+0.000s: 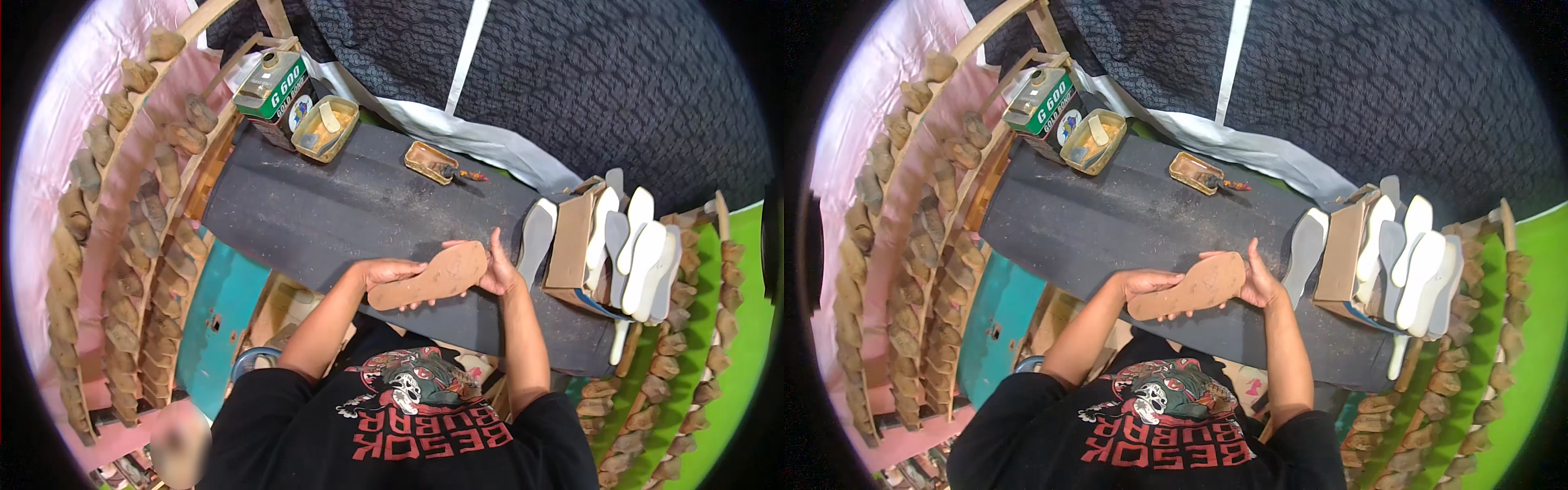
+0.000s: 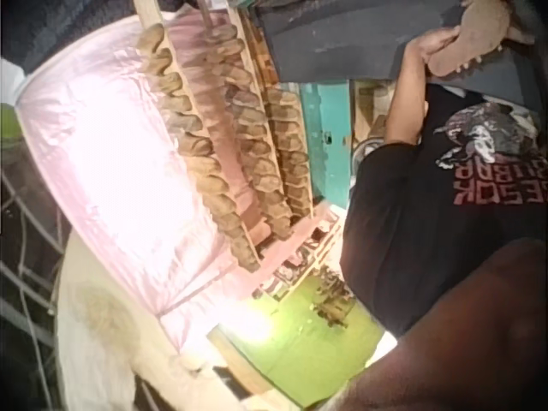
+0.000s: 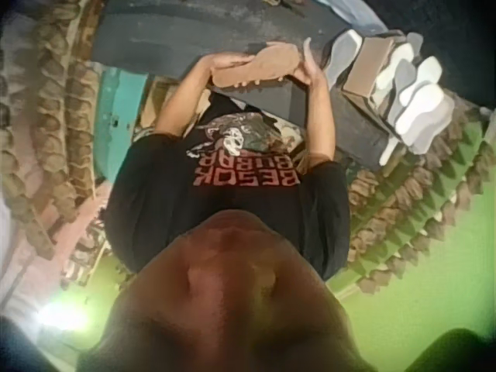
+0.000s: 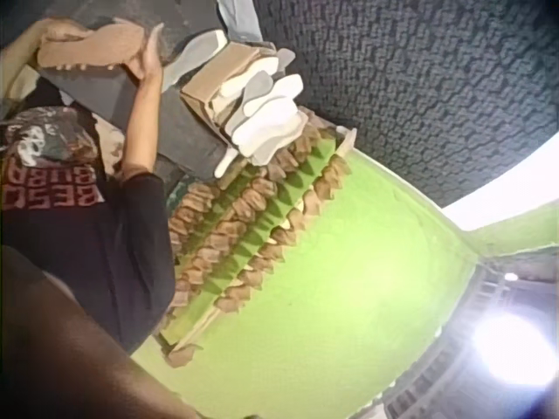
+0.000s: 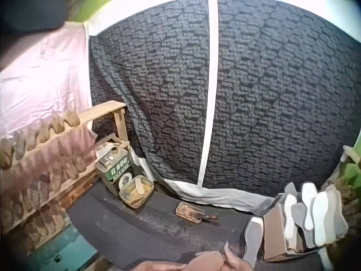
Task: The person applies adhesive to shoe insoles using a brush, dips the brush into a small dish, and sorts through insoles in a basket.
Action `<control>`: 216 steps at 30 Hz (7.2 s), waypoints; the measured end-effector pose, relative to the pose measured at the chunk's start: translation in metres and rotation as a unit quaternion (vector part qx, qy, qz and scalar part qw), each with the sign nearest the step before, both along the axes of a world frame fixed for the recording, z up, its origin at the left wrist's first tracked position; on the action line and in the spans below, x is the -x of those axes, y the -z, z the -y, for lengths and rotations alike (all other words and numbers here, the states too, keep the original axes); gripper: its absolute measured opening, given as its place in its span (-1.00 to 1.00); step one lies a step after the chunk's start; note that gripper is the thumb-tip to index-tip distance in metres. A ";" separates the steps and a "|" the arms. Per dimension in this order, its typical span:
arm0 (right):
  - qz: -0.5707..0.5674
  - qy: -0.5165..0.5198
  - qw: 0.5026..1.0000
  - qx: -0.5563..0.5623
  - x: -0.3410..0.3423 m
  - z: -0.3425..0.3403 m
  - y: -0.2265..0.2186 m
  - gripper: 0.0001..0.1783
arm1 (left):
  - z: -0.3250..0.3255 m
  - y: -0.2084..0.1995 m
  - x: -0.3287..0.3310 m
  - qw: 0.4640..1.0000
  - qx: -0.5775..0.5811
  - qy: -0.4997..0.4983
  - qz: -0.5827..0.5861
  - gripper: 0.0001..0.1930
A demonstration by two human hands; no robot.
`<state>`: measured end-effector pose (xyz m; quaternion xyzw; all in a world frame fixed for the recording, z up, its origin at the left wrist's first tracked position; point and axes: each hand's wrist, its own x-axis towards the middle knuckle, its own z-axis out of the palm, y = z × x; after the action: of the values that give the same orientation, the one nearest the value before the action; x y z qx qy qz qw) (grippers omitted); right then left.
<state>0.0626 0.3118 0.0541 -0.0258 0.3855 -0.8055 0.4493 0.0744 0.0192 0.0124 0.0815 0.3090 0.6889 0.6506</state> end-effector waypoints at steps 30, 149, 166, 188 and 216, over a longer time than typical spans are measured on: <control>-0.023 -0.172 0.982 -0.074 -0.118 0.204 0.014 -0.16 | 0.160 0.000 -0.360 0.735 0.129 -0.663 -0.061 -0.54; -0.437 -0.505 0.586 -0.460 -0.397 0.225 0.371 -0.37 | 0.165 0.243 -0.743 0.614 0.714 -0.261 -0.213 -0.26; -0.376 -0.381 0.746 -0.397 -0.257 0.124 0.248 -0.45 | 0.047 0.147 -0.369 0.714 0.411 -0.531 -0.199 -0.56; -0.187 -0.052 0.925 -0.328 -0.182 0.122 0.090 -0.67 | 0.048 0.024 -0.079 0.857 0.101 -0.363 -0.352 -0.65; -0.218 0.301 0.590 -0.717 -0.069 -0.066 0.015 -0.38 | -0.134 -0.010 0.023 0.923 0.131 -0.134 -0.335 -0.32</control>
<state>0.1313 0.3782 0.0392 0.2475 0.9106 -0.3282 -0.0427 0.0516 0.1535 0.0220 0.1789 0.6046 0.6555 0.4156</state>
